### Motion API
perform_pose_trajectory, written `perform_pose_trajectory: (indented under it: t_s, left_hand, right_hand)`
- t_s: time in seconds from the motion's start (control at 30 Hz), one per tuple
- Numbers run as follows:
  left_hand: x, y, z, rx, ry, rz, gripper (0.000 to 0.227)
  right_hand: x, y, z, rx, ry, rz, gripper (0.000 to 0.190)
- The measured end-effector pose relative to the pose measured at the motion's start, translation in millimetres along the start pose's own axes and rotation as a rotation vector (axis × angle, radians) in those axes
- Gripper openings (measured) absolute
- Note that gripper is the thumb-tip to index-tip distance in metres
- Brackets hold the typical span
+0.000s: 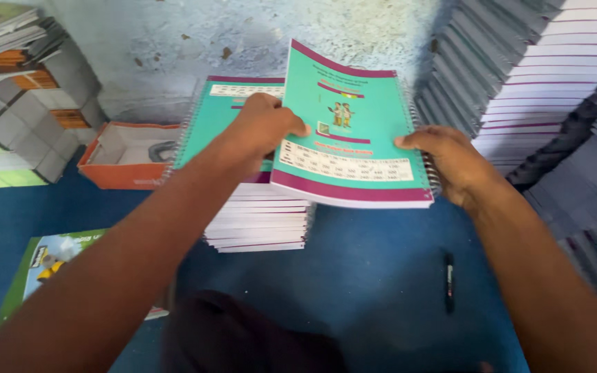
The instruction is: The person repeatedly picks up spiral-bound notebooks from a stack, writes on the cover with a marker, and places them back on the stack. The person handles the notebooks one at a time and maintains a consistent workflow throughout the clip.
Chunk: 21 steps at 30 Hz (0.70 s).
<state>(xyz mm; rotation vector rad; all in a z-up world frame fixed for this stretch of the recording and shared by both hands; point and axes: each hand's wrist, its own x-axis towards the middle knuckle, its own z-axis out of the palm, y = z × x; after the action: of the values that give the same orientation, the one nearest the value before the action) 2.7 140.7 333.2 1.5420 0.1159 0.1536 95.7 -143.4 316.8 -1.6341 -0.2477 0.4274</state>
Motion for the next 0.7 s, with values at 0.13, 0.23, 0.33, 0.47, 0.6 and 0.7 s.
perform_pose_trajectory:
  t_s: [0.13, 0.23, 0.33, 0.47, 0.6, 0.7]
  left_hand:
    - [1.9, 6.6, -36.2, 0.087, 0.136, -0.074, 0.027]
    - [1.8, 11.6, -62.7, 0.149, 0.210, -0.084, 0.024]
    - [0.9, 16.2, -85.4, 0.199, 0.258, -0.065, 0.022]
    - [-0.2, 18.5, -107.0, 0.283, 0.331, -0.116, 0.025]
    - [-0.2, 13.0, -121.2, 0.334, 0.380, -0.165, 0.029]
    - [1.3, 4.7, -127.2, 0.338, 0.389, -0.161, 0.029]
  right_hand:
    - [23.3, -13.9, 36.8, -0.015, -0.062, -0.001, 0.029]
    - [37.2, -20.5, 63.1, -0.008, -0.150, -0.020, 0.030]
    - [46.4, -24.5, 85.8, -0.022, -0.191, -0.021, 0.032]
    - [54.1, -24.1, 109.5, -0.022, -0.215, -0.013, 0.034]
    - [59.0, -15.7, 125.4, -0.054, -0.209, -0.008, 0.034]
    - [61.4, -8.2, 131.9, -0.066, -0.239, 0.000, 0.034]
